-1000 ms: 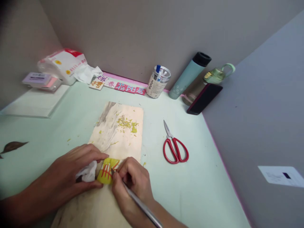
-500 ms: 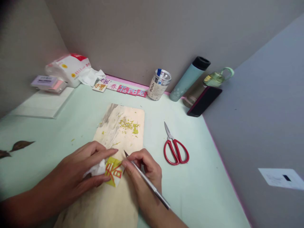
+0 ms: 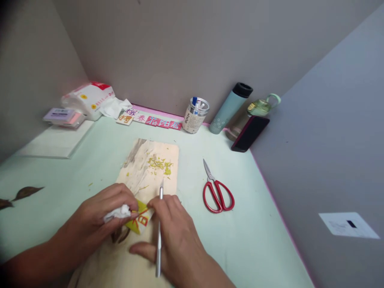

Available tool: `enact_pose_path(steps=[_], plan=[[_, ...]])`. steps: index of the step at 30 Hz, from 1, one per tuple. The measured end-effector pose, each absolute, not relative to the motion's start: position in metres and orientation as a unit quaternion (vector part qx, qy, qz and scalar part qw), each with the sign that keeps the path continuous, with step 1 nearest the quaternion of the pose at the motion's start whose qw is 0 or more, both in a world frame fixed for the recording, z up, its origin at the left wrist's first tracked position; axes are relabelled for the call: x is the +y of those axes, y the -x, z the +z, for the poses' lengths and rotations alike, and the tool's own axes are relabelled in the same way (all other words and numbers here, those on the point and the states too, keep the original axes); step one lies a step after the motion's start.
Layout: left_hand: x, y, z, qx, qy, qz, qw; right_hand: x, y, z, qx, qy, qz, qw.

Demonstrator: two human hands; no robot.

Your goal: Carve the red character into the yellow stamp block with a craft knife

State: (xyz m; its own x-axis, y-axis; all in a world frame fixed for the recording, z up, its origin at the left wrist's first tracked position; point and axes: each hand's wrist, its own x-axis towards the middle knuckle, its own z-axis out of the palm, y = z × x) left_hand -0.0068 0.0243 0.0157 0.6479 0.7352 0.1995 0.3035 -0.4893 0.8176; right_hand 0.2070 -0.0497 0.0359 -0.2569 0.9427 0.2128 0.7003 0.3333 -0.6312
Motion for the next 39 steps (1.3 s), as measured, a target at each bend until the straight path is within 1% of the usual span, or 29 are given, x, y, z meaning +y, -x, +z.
enact_pose_path(steps=[2, 4, 8, 11, 14, 19, 22, 25, 27, 30, 32, 35, 39], plan=[[0.025, 0.007, 0.015, 0.322, -0.814, 0.269, 0.401, -0.052, -0.203, 0.034, -0.778, 0.539, 0.196, 0.257], [0.025, 0.006, 0.013, 0.319, -0.82, 0.261, 0.397, -0.054, -0.199, 0.03, -0.781, 0.545, 0.183, 0.246], [0.025, 0.003, 0.009, 0.31, -0.826, 0.243, 0.403, -0.054, -0.191, 0.02, -0.783, 0.55, 0.143, 0.253], [0.025, 0.004, 0.013, 0.308, -0.806, 0.245, 0.442, -0.054, -0.187, 0.013, -0.786, 0.555, 0.089, 0.258], [0.029, 0.008, 0.023, 0.339, -0.768, 0.264, 0.474, -0.053, -0.184, 0.012, -0.782, 0.565, 0.024, 0.261], [0.037, 0.01, 0.033, 0.424, -0.748, 0.309, 0.407, -0.054, -0.182, 0.015, -0.774, 0.58, -0.077, 0.242], [0.041, 0.009, 0.026, 0.434, -0.75, 0.302, 0.398, -0.054, -0.182, 0.017, -0.779, 0.57, -0.087, 0.246], [0.043, 0.011, 0.017, 0.45, -0.751, 0.271, 0.4, -0.055, -0.184, 0.021, -0.767, 0.57, -0.037, 0.292], [0.043, 0.015, 0.014, 0.459, -0.756, 0.26, 0.388, -0.055, -0.188, 0.025, -0.741, 0.578, 0.052, 0.338], [0.039, 0.023, 0.012, 0.433, -0.785, 0.242, 0.372, -0.054, -0.196, 0.033, -0.661, 0.592, 0.221, 0.405], [0.034, 0.026, 0.01, 0.401, -0.812, 0.225, 0.359, -0.053, -0.201, 0.037, -0.613, 0.592, 0.286, 0.439], [0.023, 0.025, 0.009, 0.375, -0.841, 0.207, 0.331, -0.052, -0.205, 0.039, -0.591, 0.573, 0.302, 0.481], [0.019, 0.021, 0.012, 0.351, -0.854, 0.173, 0.342, -0.054, -0.201, 0.038, -0.58, 0.566, 0.319, 0.491]])
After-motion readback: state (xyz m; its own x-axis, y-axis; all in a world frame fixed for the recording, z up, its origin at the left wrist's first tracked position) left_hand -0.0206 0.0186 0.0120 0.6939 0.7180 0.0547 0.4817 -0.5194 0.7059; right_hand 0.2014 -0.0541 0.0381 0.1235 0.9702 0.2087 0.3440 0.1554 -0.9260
